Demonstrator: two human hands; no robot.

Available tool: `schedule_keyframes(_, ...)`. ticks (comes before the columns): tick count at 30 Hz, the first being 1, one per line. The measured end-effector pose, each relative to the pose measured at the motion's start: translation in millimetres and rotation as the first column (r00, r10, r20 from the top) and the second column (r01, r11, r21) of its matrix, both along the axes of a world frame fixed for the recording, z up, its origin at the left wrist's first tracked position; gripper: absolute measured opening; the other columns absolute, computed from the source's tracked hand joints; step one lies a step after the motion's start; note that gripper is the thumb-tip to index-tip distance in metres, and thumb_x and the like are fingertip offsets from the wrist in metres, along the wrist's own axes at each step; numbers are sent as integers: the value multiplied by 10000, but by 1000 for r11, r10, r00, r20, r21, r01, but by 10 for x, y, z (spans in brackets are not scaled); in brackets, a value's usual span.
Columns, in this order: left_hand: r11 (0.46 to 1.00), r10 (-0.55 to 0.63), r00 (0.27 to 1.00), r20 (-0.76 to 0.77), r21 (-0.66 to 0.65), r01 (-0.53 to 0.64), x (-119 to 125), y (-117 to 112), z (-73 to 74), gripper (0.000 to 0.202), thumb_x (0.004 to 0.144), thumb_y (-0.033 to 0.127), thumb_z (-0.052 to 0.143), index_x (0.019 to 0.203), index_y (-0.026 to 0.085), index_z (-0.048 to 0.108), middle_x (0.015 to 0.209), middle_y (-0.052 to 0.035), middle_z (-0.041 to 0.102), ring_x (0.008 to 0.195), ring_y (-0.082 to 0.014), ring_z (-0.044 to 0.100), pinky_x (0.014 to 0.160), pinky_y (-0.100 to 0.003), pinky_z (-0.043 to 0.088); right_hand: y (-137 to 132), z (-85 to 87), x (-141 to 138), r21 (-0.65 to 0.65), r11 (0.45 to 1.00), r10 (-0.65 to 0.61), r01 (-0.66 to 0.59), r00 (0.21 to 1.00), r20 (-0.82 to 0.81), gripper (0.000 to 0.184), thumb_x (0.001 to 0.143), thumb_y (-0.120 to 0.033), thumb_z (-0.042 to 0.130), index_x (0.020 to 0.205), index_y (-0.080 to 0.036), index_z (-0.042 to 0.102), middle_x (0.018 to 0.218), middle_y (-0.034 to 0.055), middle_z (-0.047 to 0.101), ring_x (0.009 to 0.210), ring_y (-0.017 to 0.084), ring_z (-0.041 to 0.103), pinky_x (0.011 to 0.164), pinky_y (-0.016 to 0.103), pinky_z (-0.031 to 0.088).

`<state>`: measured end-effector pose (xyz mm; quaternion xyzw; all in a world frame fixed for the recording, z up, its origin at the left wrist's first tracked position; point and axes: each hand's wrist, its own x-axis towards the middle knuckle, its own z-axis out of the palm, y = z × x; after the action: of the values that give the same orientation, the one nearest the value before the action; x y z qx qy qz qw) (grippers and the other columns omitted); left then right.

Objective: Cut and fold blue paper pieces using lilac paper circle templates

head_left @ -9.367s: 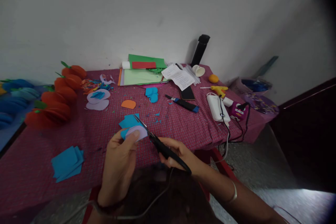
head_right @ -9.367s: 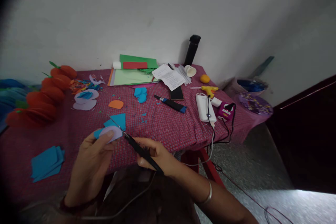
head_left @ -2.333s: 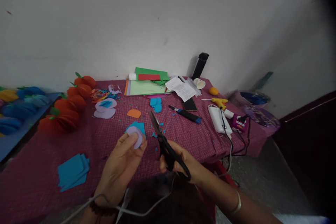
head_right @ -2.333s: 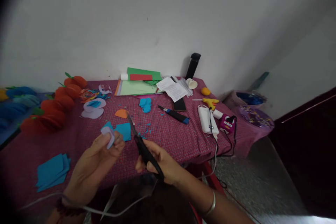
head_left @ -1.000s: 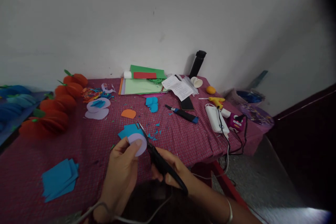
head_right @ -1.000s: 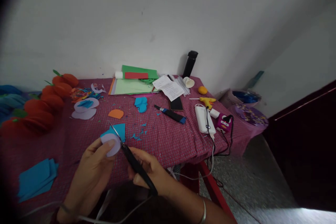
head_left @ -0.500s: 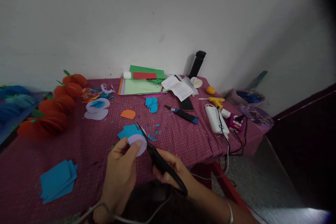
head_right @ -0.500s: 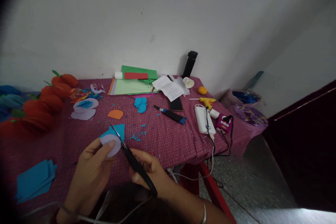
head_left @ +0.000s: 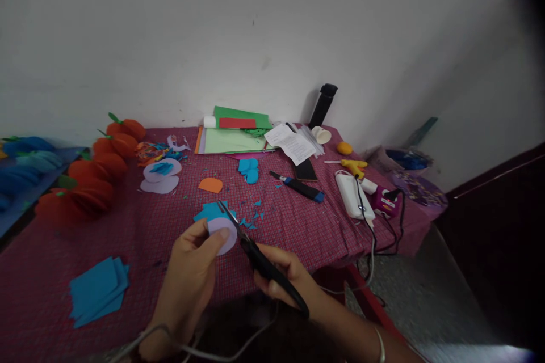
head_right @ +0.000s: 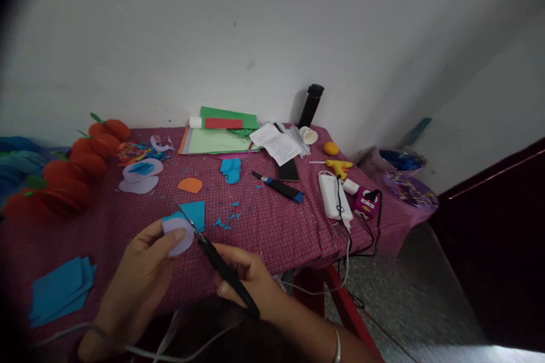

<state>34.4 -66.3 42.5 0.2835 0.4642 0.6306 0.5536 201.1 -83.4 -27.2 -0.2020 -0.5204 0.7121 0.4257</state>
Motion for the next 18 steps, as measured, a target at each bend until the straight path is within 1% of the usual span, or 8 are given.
schedule_keyframes(5, 1000, -16, 1000, -26, -9, 15, -32, -2, 11, 117, 546, 180, 770, 635, 156, 696, 598, 20, 640, 592, -110, 522, 614, -229, 425, -5, 127, 20, 13, 1000, -2, 1, 998, 64, 663, 730, -514, 713, 1292, -200, 555, 643, -47, 401, 536, 63, 312, 487, 190, 266)
schedule_keyframes(10, 1000, -24, 999, -23, 2, 24, -36, 21, -18, 99, 560, 172, 759, 619, 156, 681, 593, 21, 626, 587, -110, 517, 621, -234, 423, -22, 146, -7, -14, 1000, -16, 17, 997, 79, 700, 710, -577, 700, 1278, -193, 559, 657, -42, 407, 534, 60, 310, 474, 188, 259)
schedule_keyframes(14, 999, -46, 999, -28, -4, 46, -66, 37, -14, 104, 545, 172, 754, 618, 156, 682, 597, 16, 621, 587, -118, 520, 615, -242, 423, -19, 146, 7, -2, 1000, -9, 9, 994, 108, 679, 726, -566, 691, 1278, -193, 559, 646, -43, 413, 528, 62, 319, 473, 193, 269)
schedule_keyframes(18, 996, -91, 992, -87, -18, 90, -122, 48, 8, 100, 541, 176, 749, 614, 158, 683, 594, 16, 612, 584, -118, 515, 606, -240, 418, -7, 158, 67, 23, 1000, -2, -1, 990, 138, 623, 755, -508, 693, 1277, -194, 566, 662, -40, 425, 539, 59, 327, 489, 193, 279)
